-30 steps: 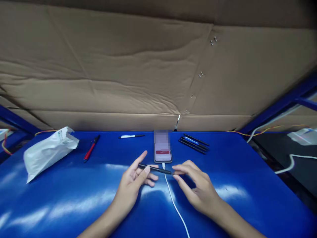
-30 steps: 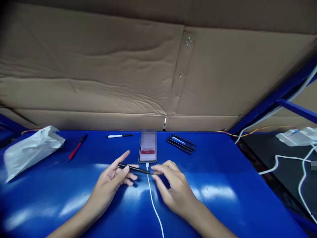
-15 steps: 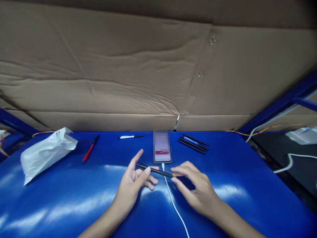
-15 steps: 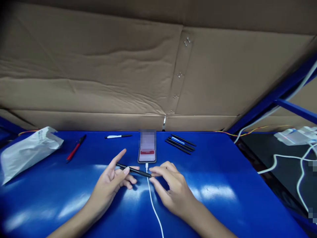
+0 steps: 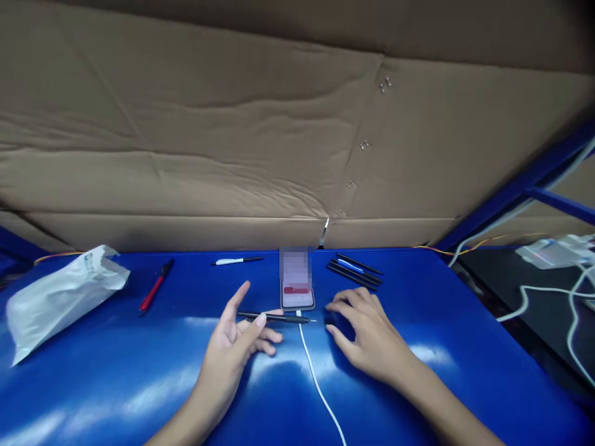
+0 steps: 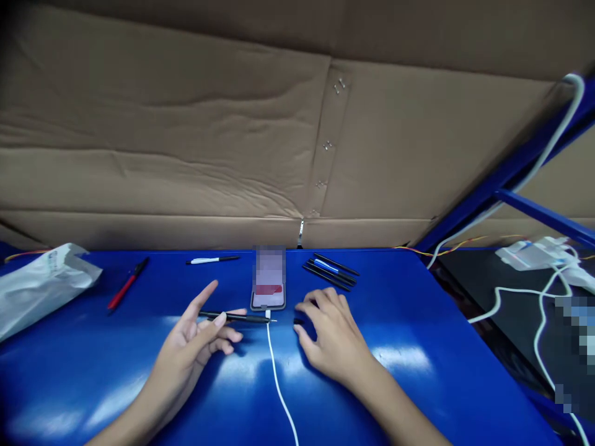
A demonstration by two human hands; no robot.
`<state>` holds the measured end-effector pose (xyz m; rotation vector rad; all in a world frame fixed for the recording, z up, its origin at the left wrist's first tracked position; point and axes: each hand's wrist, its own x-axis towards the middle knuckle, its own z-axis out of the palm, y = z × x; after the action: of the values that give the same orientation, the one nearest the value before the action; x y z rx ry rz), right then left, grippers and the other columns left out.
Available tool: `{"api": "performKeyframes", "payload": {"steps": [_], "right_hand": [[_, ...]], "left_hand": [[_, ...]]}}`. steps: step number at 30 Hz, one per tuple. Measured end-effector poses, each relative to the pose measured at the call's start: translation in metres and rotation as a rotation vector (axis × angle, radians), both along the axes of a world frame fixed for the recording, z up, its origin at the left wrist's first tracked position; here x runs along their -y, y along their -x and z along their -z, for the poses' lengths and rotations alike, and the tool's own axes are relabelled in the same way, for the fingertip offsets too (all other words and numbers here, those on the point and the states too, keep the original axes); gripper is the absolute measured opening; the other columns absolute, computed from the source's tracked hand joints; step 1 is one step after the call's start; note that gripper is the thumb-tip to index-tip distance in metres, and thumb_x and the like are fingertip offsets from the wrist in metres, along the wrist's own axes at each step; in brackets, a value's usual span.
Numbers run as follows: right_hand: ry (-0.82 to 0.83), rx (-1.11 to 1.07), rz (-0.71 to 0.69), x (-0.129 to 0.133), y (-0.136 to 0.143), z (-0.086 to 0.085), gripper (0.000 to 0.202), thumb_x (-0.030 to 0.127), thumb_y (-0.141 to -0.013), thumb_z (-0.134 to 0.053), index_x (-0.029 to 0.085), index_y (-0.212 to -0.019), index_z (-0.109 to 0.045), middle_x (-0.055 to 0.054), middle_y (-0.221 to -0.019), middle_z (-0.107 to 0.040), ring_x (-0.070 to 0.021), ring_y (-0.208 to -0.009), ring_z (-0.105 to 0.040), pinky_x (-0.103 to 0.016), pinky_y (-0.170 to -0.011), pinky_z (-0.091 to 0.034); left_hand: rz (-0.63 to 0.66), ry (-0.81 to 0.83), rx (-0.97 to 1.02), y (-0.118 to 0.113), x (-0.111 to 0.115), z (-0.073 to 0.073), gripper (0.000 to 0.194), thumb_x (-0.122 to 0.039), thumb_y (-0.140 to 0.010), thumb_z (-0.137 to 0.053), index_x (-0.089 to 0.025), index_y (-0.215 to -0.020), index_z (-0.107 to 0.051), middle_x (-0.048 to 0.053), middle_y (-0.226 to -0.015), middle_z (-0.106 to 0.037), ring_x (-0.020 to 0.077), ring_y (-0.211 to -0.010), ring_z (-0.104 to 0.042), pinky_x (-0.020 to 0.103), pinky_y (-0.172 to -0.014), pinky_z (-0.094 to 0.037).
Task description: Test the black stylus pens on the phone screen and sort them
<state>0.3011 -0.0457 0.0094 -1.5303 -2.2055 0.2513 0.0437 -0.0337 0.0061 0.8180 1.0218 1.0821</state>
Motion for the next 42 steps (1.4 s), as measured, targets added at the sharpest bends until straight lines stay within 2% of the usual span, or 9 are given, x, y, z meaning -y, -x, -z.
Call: {"api": "performKeyframes", "payload": {"steps": [5,11,20,25,30,34,37,40,42], "right_hand": [[0.032,0.010,-0.044,0.001,0.002,0.002,0.008,0.015,-0.094,-0.062,0.020,-0.094,-0.068,-0.009,-0.096,-0.069,-0.0267,-0.094,-0.059,-0.044,-0.083,-0.050],[0.048,-0.348,-0.051,0.009,0.014,-0.005,0.011,0.021,-0.100,-0.057,0.022,-0.103,-0.067,-0.006,-0.092,-0.069,-0.0202,-0.085,-0.065,-0.033,-0.075,-0.054],[-0.029,-0.395,-0.108,0.012,0.018,-0.007,0.013,0.018,-0.099,-0.058,0.023,-0.105,-0.069,-0.006,-0.090,-0.071,-0.0211,-0.086,-0.065,-0.034,-0.075,-0.054],[-0.019,-0.476,-0.114,0.013,0.019,-0.008,0.011,0.019,-0.098,-0.059,0.023,-0.103,-0.068,-0.005,-0.091,-0.072,-0.0197,-0.086,-0.065,-0.032,-0.077,-0.054],[0.072,-0.576,-0.014,0.015,0.021,-0.007,0.008,0.029,-0.096,-0.065,0.023,-0.096,-0.070,-0.003,-0.083,-0.068,-0.0172,-0.076,-0.063,-0.027,-0.067,-0.051],[0.139,-0.576,0.009,0.016,0.022,-0.004,0.035,0.037,-0.103,-0.053,0.021,-0.074,-0.066,0.000,-0.067,-0.062,-0.0145,-0.064,-0.058,-0.025,-0.060,-0.045],[0.176,-0.569,-0.009,0.016,0.023,-0.003,0.053,0.040,-0.108,-0.041,0.019,-0.062,-0.059,0.001,-0.055,-0.056,-0.0133,-0.057,-0.056,-0.025,-0.057,-0.041],[0.194,-0.602,-0.029,0.016,0.023,-0.006,0.052,0.042,-0.109,-0.035,0.019,-0.074,-0.065,-0.001,-0.065,-0.064,-0.0149,-0.064,-0.060,-0.026,-0.062,-0.044],[0.212,-0.596,-0.016,0.017,0.023,-0.009,0.039,0.044,-0.107,-0.042,0.020,-0.091,-0.069,-0.002,-0.076,-0.068,-0.0153,-0.068,-0.060,-0.026,-0.063,-0.046]], "left_hand": [[-0.019,0.028,0.010,-0.002,0.000,-0.005,0.118,-0.043,-0.077,-0.086,-0.016,-0.163,-0.011,0.006,-0.071,-0.076,0.0182,-0.058,-0.070,0.027,-0.061,-0.058],[0.002,0.016,0.014,-0.002,0.001,0.007,0.115,-0.044,-0.079,-0.085,-0.018,-0.163,-0.012,0.006,-0.074,-0.076,0.0187,-0.058,-0.070,0.028,-0.060,-0.057],[0.064,0.001,-0.015,-0.003,0.003,0.011,0.113,-0.046,-0.080,-0.083,-0.018,-0.163,-0.011,0.007,-0.076,-0.077,0.0201,-0.059,-0.071,0.028,-0.059,-0.057],[0.199,0.022,0.000,-0.001,0.004,0.021,0.091,-0.050,-0.085,-0.078,-0.013,-0.155,-0.032,0.009,-0.073,-0.077,0.0192,-0.056,-0.070,0.027,-0.058,-0.054],[0.256,0.010,0.007,0.001,0.004,0.020,0.057,-0.050,-0.087,-0.075,-0.013,-0.126,-0.057,0.009,-0.073,-0.077,0.0191,-0.057,-0.069,0.027,-0.056,-0.053],[0.330,-0.056,-0.024,0.001,0.009,0.012,0.040,-0.049,-0.089,-0.073,-0.015,-0.107,-0.064,0.010,-0.074,-0.077,0.0188,-0.059,-0.070,0.027,-0.058,-0.054],[0.335,-0.085,-0.035,0.000,0.012,0.011,0.034,-0.047,-0.090,-0.073,-0.016,-0.104,-0.064,0.009,-0.074,-0.078,0.0183,-0.060,-0.071,0.026,-0.059,-0.054],[0.297,-0.077,-0.015,0.001,0.009,0.013,0.035,-0.047,-0.090,-0.073,-0.017,-0.105,-0.062,0.008,-0.072,-0.077,0.0180,-0.058,-0.070,0.026,-0.057,-0.054],[0.265,-0.074,0.006,0.001,0.007,0.015,0.036,-0.047,-0.090,-0.073,-0.017,-0.105,-0.061,0.008,-0.072,-0.077,0.0176,-0.056,-0.069,0.025,-0.056,-0.053]]}}
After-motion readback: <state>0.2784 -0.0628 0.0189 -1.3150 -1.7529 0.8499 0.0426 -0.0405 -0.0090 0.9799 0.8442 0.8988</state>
